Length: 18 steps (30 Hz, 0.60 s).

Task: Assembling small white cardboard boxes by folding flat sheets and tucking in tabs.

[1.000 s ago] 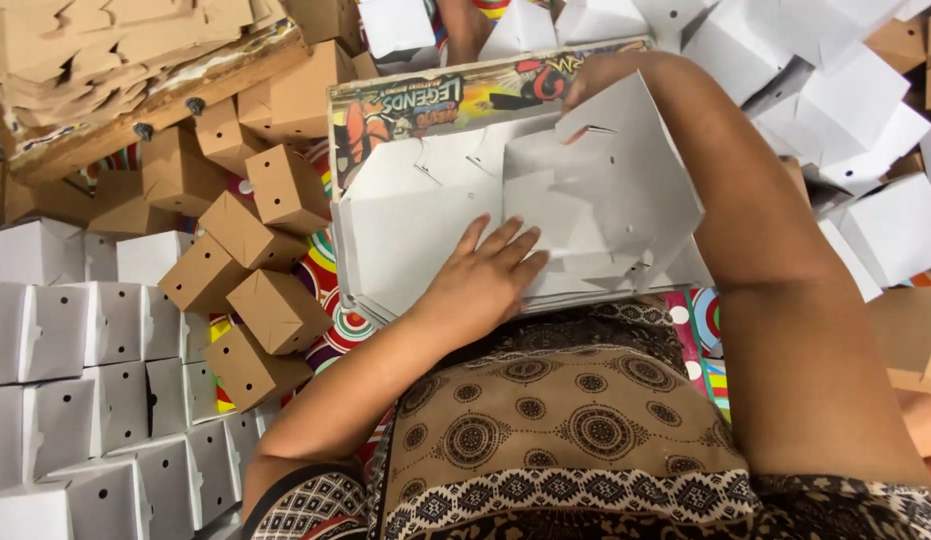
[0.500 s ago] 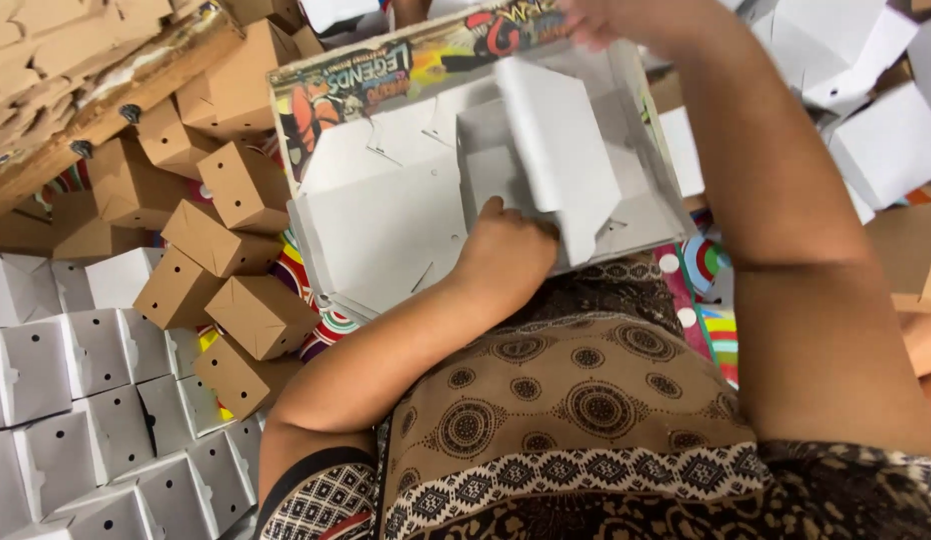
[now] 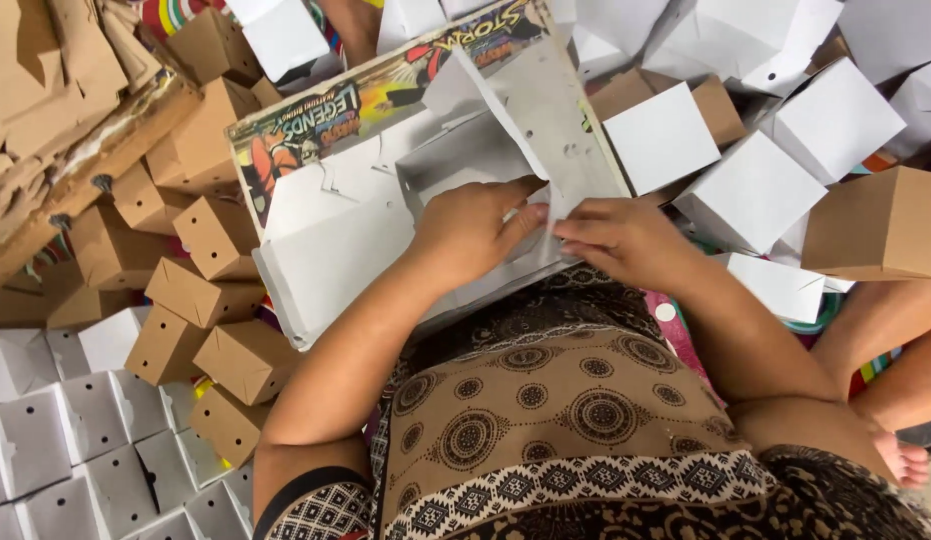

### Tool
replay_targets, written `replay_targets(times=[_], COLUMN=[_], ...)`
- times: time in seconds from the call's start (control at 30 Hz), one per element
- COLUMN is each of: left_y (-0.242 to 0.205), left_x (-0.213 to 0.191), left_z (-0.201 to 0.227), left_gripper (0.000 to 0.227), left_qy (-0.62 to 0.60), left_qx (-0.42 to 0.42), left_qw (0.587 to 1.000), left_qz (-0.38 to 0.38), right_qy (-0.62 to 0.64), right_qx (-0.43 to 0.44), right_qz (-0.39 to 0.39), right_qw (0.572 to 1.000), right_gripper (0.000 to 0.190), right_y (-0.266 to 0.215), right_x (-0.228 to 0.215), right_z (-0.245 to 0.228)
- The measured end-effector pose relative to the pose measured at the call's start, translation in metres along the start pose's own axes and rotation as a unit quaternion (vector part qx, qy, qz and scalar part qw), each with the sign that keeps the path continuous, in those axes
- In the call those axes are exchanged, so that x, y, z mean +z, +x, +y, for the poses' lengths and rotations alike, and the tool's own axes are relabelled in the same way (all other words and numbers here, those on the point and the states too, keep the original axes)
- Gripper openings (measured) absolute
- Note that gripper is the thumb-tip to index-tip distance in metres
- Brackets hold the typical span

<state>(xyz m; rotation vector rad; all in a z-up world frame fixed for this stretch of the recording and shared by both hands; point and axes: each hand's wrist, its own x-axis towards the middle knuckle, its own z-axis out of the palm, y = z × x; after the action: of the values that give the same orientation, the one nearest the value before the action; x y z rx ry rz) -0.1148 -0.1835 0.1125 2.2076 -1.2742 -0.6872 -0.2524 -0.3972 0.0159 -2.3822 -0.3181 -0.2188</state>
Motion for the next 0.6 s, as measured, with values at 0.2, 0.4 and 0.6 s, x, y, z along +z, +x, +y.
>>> replay_targets(times=[0.2,0.4,0.6], left_y=[-0.01,-0.026,-0.027], left_x=[-0.004,0.017,0.041], left_z=[-0.018,-0.036,-0.04], left_gripper=[0.062,0.067,0.04], left_qy=[0.004,0.142,0.239], left_qx=[-0.036,-0.018,0.033], left_qw=[0.995,0.979,0.97], left_qz=[-0.091,-0.147,0.005], right_qy=[-0.057,0.001,0.075], right_qx=[-0.038,0.016,0.044], right_qz=[0.083,0.132,0.207], right_qw=[0.994,0.991,0.975], right_gripper=[0.023,0.008,0.007], right_y=[0.016,0.028,0.048], right_x=[0.011,0.012,0.008], right_z=[-0.007,-0.012,-0.004])
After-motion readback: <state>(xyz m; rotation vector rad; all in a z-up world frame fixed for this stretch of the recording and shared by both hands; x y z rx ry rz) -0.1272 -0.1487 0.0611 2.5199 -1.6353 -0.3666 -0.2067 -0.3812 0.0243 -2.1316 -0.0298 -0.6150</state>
